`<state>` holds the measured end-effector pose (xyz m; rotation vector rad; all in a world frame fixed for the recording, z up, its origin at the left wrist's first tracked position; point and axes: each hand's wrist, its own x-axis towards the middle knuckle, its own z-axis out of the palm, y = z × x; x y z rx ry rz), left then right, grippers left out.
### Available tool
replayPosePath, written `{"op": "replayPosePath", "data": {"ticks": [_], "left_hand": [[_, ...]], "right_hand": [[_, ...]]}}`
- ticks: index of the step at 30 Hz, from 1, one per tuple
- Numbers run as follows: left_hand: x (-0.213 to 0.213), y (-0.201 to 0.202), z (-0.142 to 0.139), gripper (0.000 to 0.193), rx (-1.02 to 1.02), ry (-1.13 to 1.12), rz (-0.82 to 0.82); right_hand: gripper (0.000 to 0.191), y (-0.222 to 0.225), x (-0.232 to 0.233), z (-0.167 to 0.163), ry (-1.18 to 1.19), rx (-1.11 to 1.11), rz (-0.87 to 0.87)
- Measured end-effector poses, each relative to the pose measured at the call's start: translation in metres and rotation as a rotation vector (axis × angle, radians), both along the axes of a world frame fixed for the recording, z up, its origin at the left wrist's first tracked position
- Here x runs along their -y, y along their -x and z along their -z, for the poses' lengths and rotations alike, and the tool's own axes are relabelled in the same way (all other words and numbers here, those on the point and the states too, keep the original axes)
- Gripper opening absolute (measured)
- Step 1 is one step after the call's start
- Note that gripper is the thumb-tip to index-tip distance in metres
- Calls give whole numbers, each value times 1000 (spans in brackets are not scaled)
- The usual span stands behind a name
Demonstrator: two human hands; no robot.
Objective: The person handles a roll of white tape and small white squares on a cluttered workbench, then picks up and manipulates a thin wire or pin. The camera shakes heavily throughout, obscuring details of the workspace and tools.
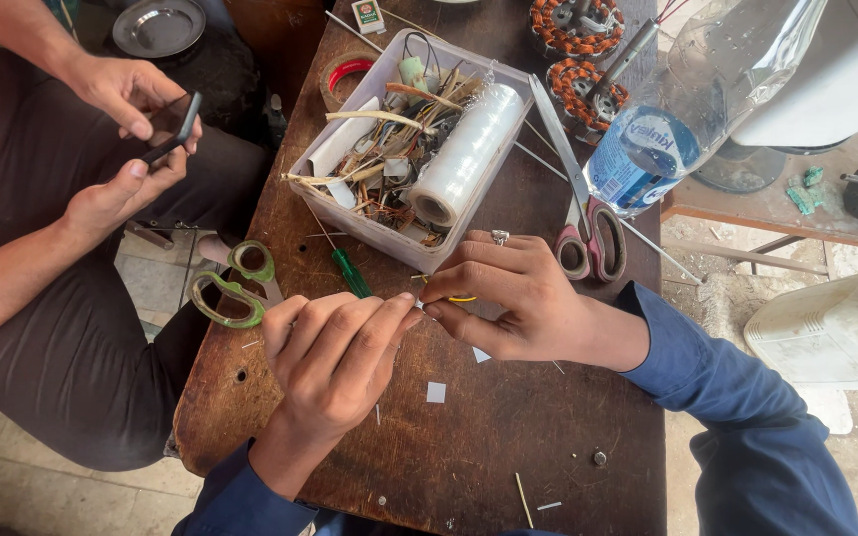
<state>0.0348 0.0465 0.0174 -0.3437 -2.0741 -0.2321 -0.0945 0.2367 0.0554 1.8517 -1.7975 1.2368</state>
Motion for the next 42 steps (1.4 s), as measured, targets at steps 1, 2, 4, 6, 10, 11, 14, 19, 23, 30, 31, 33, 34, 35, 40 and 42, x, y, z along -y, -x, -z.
{"op": "replayPosePath", "data": {"ticks": [1,2,4,6,10,11,14,19,23,30,31,33,34,35,40,42], "left_hand": [[0,0,0,22,-4,1,0],[1,0,0,22,4,6,3],[1,-1,-1,23,21,16,10],[2,-2,-1,24,17,29,5],[2,-2,-1,23,-11,34,13],[2,-2,-2,23,-10,39,9],[2,-3,-4,22,0,54,3],[3,-1,-7,22,2,83,8],[5,-1,-9,17,47,56,12],[3,1,-12,18,109,-11,26],[3,1,-14,18,110,-21,26],[1,0,-18,16,132,-62,18],[0,-1,-20,15,143,-82,16],[-1,-1,-22,13,174,-155,62],[-2,2,-30,10,343,-466,246],[-2,2,-31,9,361,-533,324]], "right_hand": [[20,0,0,0,-1,7,-2],[19,1,1,1,-1,14,-4],[18,0,2,1,-1,33,-12],[17,0,2,1,2,53,-23],[13,-1,1,0,-38,141,-54],[13,-1,0,0,-55,176,-67],[13,0,-2,-1,-117,270,-86],[11,0,5,-3,-145,288,-68],[15,-2,8,-5,-132,154,-41],[18,-2,4,-2,-119,-88,109],[18,-1,2,-1,-97,-50,131],[17,0,-1,-1,-48,25,177],[16,0,-2,-1,-34,61,183],[16,0,-3,0,-19,96,191],[15,-1,-3,0,-32,186,175],[15,-2,-1,1,-62,232,152]]}}
